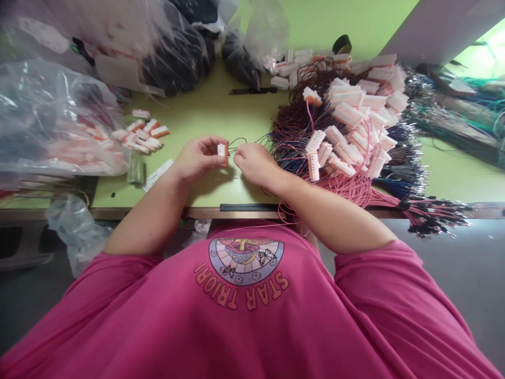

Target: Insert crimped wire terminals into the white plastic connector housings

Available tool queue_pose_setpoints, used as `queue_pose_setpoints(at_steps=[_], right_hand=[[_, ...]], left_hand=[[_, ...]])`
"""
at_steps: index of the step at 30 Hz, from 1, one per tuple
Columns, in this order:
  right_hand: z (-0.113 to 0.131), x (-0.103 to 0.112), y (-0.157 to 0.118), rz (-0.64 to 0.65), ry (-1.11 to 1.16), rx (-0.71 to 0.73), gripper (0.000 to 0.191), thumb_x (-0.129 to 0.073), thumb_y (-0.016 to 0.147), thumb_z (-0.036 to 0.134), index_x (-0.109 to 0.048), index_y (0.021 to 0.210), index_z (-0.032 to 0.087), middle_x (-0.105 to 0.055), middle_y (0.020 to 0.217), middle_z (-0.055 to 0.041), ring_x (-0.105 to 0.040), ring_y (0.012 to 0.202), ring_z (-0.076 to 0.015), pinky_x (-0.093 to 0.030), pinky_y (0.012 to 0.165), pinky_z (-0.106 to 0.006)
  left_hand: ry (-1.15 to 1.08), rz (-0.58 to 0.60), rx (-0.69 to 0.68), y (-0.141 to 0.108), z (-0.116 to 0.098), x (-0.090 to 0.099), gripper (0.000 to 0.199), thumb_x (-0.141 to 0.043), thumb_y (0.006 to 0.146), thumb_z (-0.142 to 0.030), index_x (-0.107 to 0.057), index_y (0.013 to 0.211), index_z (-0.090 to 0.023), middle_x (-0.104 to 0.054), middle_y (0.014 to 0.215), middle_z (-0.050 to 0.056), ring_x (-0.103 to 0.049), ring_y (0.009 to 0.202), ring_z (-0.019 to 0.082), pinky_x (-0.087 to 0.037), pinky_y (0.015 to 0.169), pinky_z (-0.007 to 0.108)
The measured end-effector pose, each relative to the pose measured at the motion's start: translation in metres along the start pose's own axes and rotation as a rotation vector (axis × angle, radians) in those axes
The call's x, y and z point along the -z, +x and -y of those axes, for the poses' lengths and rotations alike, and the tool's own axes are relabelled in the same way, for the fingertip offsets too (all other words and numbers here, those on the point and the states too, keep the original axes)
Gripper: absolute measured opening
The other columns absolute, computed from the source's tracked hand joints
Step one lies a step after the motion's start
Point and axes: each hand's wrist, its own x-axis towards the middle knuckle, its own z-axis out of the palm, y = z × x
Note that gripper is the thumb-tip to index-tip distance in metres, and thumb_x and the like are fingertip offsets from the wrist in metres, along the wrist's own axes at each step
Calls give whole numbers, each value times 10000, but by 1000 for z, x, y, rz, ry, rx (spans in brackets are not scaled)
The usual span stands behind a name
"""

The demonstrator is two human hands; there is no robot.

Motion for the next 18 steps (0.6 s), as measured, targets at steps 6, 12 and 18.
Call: queue_pose_setpoints(at_steps=[6,12,18], right_hand=[[-2,-9,4,13,56,19,233,-513,886,187,-657,707,151,-595,692,-8,-453,662,-127,-305,646,-272],[-5,-16,4,-58,124,24,196,-533,853,192,-623,682,157,-567,651,13,-466,665,-119,-315,643,-265],[-2,-15,5,-3,13,34,196,-533,898,206,-655,757,146,-606,716,-1,-491,688,-122,-330,641,-263]], left_hand=[[28,-16,-25,-1,3,-4,423,-858,539,-89,-679,918,-137,-696,740,0,-642,593,105,-539,597,238],[8,-54,-45,3,7,-1,405,-856,561,-86,-685,922,-153,-697,743,0,-643,605,109,-543,606,241],[28,-5,-39,4,11,-1,378,-857,589,-82,-676,914,-151,-693,750,9,-637,591,105,-531,586,237]])
